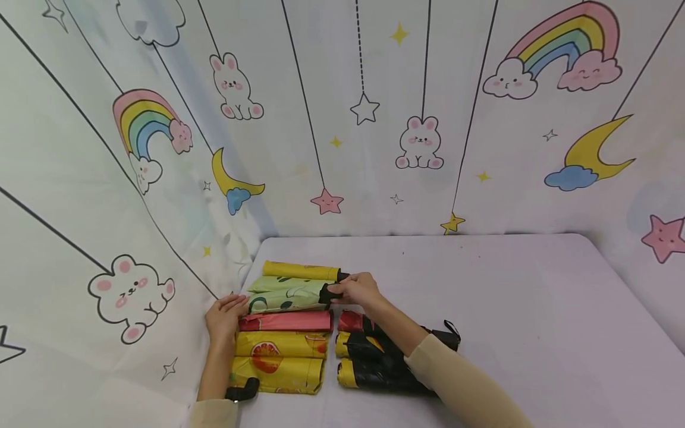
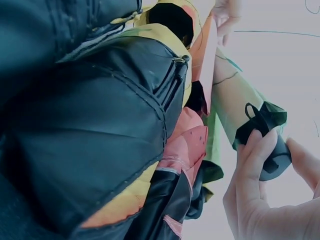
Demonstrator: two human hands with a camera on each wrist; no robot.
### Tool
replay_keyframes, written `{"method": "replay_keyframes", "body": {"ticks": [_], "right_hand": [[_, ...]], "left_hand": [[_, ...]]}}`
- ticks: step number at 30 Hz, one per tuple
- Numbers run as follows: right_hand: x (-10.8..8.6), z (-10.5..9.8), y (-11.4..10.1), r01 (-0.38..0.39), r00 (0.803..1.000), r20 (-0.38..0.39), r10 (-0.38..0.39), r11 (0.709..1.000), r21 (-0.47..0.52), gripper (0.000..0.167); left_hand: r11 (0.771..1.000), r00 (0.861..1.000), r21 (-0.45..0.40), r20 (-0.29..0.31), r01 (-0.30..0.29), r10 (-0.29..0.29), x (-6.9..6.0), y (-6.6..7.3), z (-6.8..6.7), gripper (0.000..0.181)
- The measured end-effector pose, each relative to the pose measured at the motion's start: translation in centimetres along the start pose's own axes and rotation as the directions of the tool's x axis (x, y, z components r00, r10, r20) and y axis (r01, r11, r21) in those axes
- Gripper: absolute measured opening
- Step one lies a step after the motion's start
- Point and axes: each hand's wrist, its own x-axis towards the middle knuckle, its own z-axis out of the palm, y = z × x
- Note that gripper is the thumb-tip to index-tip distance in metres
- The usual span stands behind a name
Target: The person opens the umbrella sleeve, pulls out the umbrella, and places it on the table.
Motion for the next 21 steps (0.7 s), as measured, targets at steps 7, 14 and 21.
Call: {"method": "replay_keyframes", "body": {"ticks": [7, 14, 21], "right_hand": [[-0.27, -0.24, 0.01, 0.003, 1.0, -0.001, -0.003, 1.0, 0.015, 0.029], [-0.64, -0.39, -0.35, 0.024, 1.0, -0.006, -0.024, 1.0, 0.019, 0.029], [-0.88, -0.48, -0.48, 0.021, 1.0, -0.017, -0.02, 0.999, 0.028, 0.028]], "left_hand": [[1.0, 1.0, -0.004, 0.001, 0.004, -0.004, -0.01, 0.2, 0.08, 0.045], [1.0, 1.0, -0.02, 0.007, 0.002, -0.002, -0.19, 0.78, 0.32, 0.046], [0.999, 1.0, -0.046, 0.006, 0.0, 0.0, -0.21, 0.76, 0.31, 0.046]]}}
